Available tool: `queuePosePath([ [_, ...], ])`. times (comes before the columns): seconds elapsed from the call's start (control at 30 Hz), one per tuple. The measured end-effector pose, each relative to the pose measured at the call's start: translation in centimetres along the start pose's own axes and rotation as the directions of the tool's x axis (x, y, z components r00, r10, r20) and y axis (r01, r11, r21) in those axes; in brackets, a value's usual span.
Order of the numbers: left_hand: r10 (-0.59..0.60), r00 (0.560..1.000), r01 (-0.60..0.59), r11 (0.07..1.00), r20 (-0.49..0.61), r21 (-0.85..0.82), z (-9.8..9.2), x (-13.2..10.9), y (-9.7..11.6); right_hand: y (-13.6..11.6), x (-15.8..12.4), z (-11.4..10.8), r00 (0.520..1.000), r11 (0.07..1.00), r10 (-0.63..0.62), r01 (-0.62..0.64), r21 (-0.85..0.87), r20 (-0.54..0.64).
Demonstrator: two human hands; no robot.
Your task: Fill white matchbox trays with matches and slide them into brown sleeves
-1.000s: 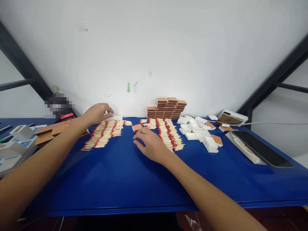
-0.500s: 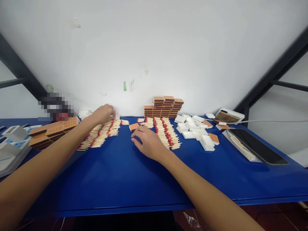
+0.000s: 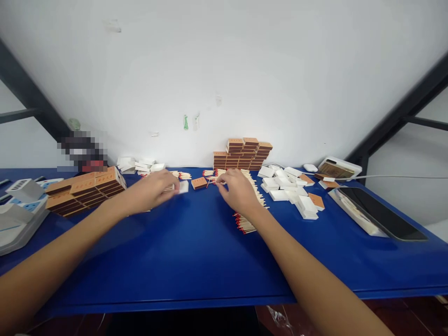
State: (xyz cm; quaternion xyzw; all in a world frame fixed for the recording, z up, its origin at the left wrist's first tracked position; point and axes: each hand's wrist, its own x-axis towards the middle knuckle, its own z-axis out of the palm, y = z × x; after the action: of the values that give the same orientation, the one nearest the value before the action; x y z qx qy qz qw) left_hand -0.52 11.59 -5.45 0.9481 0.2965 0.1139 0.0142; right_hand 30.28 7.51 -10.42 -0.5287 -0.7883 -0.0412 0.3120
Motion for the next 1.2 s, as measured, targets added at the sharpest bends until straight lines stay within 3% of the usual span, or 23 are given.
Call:
queuePosePath([
  [0.13, 0.079, 0.997, -0.08, 0.995, -0.024, -0.053, 1.8, -3.3, 3.5, 1.6, 1.3, 0.3, 0.994, 1.0, 0.018, -0.016, -0.024, 0.105],
  [0.27, 0.096, 0.995, -0.098, 0.993, -0.037, -0.068, 2.7, -4.3, 4.5, 2.2, 1.9, 0.6, 0.988, 0.997, 0.024, -0.011, -0.082, 0.153],
  [0.53, 0.069, 0.996, -0.074, 0.992, -0.049, -0.104, 2.8, -4.5, 4.0, 3.2, 1.5, 0.7, 0.975, 0.99, 0.024, 0.007, -0.138, 0.221],
  [0.87, 0.001, 1.0, 0.002, 0.993, 0.025, -0.115, 2.4, -4.1, 3.9, 3.0, 1.8, 0.7, 0.965, 0.989, -0.009, 0.048, -0.143, 0.264],
  [1.2, 0.008, 0.996, -0.019, 0.993, -0.091, -0.116, 3.4, -3.9, 3.2, 1.1, 0.8, -0.5, 0.952, 0.985, -0.086, 0.127, -0.121, 0.295],
])
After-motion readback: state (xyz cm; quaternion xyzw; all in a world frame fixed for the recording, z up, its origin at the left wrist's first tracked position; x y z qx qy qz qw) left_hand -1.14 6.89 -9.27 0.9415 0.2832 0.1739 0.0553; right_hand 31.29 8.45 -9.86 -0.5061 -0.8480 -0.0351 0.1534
